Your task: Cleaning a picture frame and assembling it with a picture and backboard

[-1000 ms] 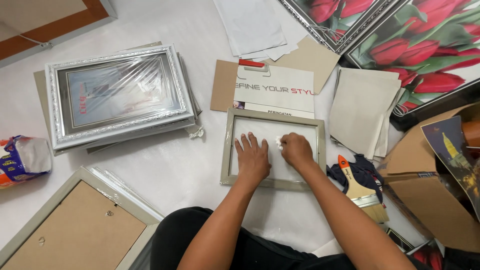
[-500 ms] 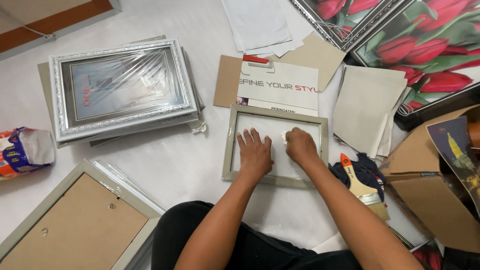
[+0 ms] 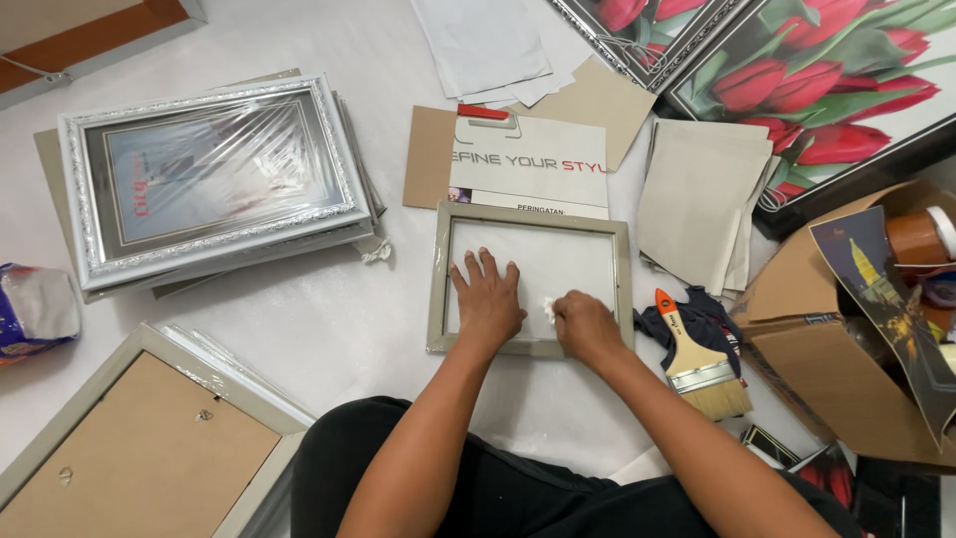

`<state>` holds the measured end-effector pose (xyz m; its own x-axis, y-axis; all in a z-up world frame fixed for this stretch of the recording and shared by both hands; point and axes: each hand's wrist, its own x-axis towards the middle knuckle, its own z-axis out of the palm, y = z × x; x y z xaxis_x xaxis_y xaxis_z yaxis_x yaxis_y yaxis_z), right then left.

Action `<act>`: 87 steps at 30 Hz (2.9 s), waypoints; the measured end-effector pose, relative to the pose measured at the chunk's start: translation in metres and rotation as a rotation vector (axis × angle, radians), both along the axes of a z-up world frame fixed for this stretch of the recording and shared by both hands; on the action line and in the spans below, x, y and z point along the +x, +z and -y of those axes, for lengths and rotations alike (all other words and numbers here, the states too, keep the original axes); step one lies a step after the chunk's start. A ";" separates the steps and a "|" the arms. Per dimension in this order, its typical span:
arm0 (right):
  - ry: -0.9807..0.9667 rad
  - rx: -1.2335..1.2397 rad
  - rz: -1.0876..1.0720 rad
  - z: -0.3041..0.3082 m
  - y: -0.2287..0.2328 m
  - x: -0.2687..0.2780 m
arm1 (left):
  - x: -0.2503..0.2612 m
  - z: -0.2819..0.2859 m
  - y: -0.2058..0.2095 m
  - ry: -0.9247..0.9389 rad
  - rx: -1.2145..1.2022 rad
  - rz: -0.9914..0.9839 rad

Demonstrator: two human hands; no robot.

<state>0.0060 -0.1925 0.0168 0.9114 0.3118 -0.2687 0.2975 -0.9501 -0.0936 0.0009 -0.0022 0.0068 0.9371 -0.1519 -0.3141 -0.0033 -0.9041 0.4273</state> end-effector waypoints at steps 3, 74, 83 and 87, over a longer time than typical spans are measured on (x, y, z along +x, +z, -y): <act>-0.123 0.070 0.018 0.007 -0.012 0.048 | 0.000 -0.001 0.002 -0.007 0.005 -0.013; -0.271 -0.182 0.213 0.073 -0.026 0.093 | 0.006 0.000 0.004 0.008 -0.039 -0.077; -0.357 -0.224 0.167 0.061 -0.019 0.138 | 0.008 0.001 0.003 -0.004 -0.022 -0.070; -0.203 -0.304 0.172 0.038 0.005 0.090 | 0.006 -0.003 0.008 0.002 -0.037 -0.075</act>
